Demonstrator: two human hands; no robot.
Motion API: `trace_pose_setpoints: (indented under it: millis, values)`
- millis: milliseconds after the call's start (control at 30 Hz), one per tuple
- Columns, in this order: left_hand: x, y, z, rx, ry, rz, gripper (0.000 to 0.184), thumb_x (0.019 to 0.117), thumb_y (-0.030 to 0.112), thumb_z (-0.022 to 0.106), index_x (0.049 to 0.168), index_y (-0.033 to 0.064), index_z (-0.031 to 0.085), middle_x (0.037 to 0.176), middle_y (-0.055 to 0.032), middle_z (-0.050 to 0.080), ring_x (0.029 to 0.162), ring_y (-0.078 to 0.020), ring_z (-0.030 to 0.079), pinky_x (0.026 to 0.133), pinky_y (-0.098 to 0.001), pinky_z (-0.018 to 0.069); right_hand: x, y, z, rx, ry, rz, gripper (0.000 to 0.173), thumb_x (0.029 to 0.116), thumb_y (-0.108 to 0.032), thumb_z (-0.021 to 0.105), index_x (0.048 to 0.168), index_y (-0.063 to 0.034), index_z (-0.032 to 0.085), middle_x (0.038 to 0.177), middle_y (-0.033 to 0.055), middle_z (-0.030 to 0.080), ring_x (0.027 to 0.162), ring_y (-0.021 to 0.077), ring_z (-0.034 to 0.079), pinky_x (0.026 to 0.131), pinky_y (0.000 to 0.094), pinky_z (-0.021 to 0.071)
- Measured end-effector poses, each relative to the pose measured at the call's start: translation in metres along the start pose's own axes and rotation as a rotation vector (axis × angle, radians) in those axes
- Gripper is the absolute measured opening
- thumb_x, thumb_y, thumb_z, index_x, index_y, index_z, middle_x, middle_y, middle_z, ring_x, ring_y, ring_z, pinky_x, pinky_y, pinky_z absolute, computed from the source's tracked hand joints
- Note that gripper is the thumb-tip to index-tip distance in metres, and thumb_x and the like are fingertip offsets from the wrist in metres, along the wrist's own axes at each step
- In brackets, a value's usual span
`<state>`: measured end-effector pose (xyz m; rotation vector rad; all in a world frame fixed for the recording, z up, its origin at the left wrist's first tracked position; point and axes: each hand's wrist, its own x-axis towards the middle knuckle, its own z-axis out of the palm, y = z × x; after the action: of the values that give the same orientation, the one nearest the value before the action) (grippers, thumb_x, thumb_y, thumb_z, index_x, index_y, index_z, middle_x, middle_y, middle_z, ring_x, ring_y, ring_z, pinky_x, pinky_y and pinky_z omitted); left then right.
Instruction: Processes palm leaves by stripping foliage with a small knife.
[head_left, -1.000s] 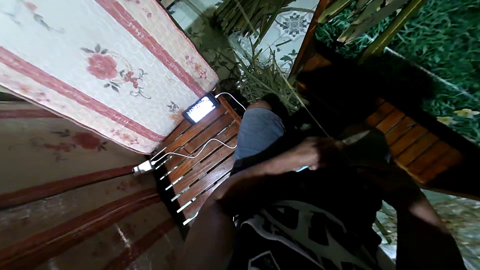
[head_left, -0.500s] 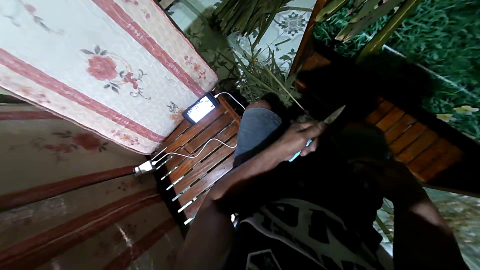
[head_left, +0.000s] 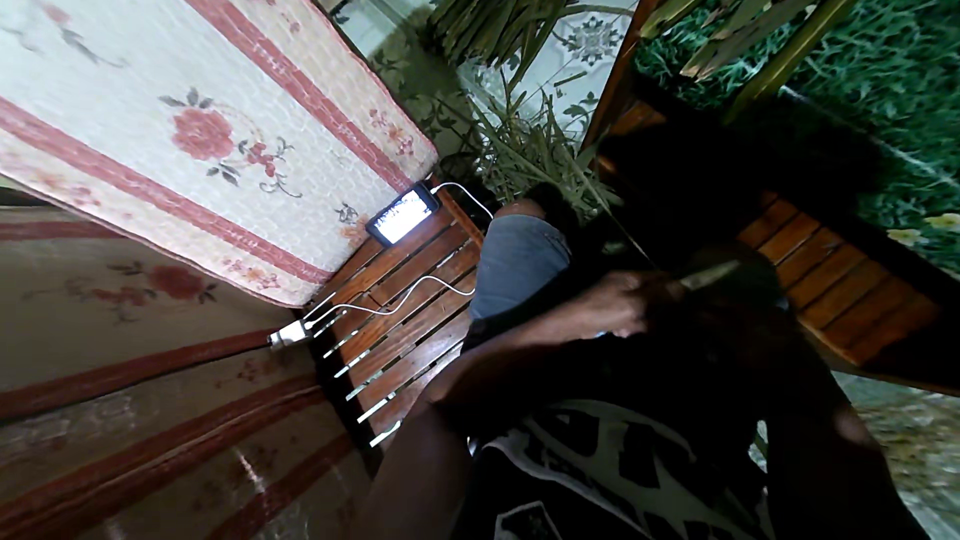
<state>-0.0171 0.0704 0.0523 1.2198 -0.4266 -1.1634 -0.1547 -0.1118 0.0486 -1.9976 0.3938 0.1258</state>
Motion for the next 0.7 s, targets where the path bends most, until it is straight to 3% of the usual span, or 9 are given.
trace_pose_setpoints:
  millis: [133,233,300,467,600,700]
  values:
    - [0.005,0.003,-0.030,-0.209,0.131,0.093,0.025,0.1094,0.015,0.041,0.118,0.0006,0.059,0.058,-0.0002,0.052,0.043,-0.0050,0.048,0.042,-0.0170,0.0430,-0.001,0.000,0.001,0.127,-0.030,0.006,0.028,0.1027,-0.019,0.049,0.109,0.0003,0.068,0.074,-0.0051,0.061,0.051,-0.0019,0.050,0.048,0.0159,0.0456]
    - [0.001,0.004,-0.014,0.008,0.029,0.003,0.024,0.1097,0.016,0.044,0.121,0.0006,0.059,0.062,0.0008,0.053,0.046,-0.0052,0.048,0.044,-0.0188,0.0429,0.002,-0.001,0.007,0.164,0.020,0.026,0.030,0.1040,-0.021,0.051,0.110,0.0024,0.068,0.075,-0.0047,0.065,0.055,-0.0021,0.055,0.051,0.0153,0.0494]
    - [-0.001,0.003,-0.002,0.133,-0.049,-0.031,0.028,0.1091,0.018,0.048,0.124,-0.0001,0.063,0.064,0.0007,0.054,0.047,-0.0059,0.048,0.045,-0.0213,0.0435,0.004,-0.016,0.011,0.137,0.074,0.049,0.028,0.1025,-0.023,0.054,0.103,0.0013,0.068,0.071,-0.0050,0.063,0.055,-0.0008,0.055,0.053,0.0173,0.0502]
    - [0.007,-0.003,-0.022,-0.194,0.092,0.085,0.026,0.1102,0.015,0.041,0.117,0.0004,0.061,0.057,0.0005,0.052,0.044,-0.0047,0.048,0.043,-0.0169,0.0426,0.007,-0.010,0.007,0.178,-0.031,-0.003,0.025,0.1017,-0.018,0.052,0.108,0.0006,0.068,0.072,-0.0071,0.061,0.053,-0.0035,0.052,0.049,0.0143,0.0474]
    - [0.006,-0.007,-0.016,-0.184,0.096,0.059,0.024,0.1094,0.014,0.043,0.121,0.0007,0.059,0.059,0.0000,0.053,0.044,-0.0060,0.049,0.043,-0.0187,0.0437,0.012,-0.002,0.010,0.102,0.002,-0.079,0.027,0.1003,-0.017,0.054,0.107,0.0041,0.069,0.075,-0.0026,0.062,0.059,-0.0026,0.053,0.056,0.0153,0.0486]
    - [0.000,-0.006,-0.006,-0.076,0.013,-0.013,0.028,0.1086,0.015,0.047,0.127,-0.0007,0.060,0.064,0.0008,0.054,0.046,-0.0050,0.048,0.043,-0.0191,0.0426,0.015,0.004,0.007,0.015,0.016,-0.056,0.031,0.1021,-0.021,0.057,0.111,0.0068,0.068,0.091,0.0058,0.070,0.075,-0.0015,0.062,0.072,0.0162,0.0543]
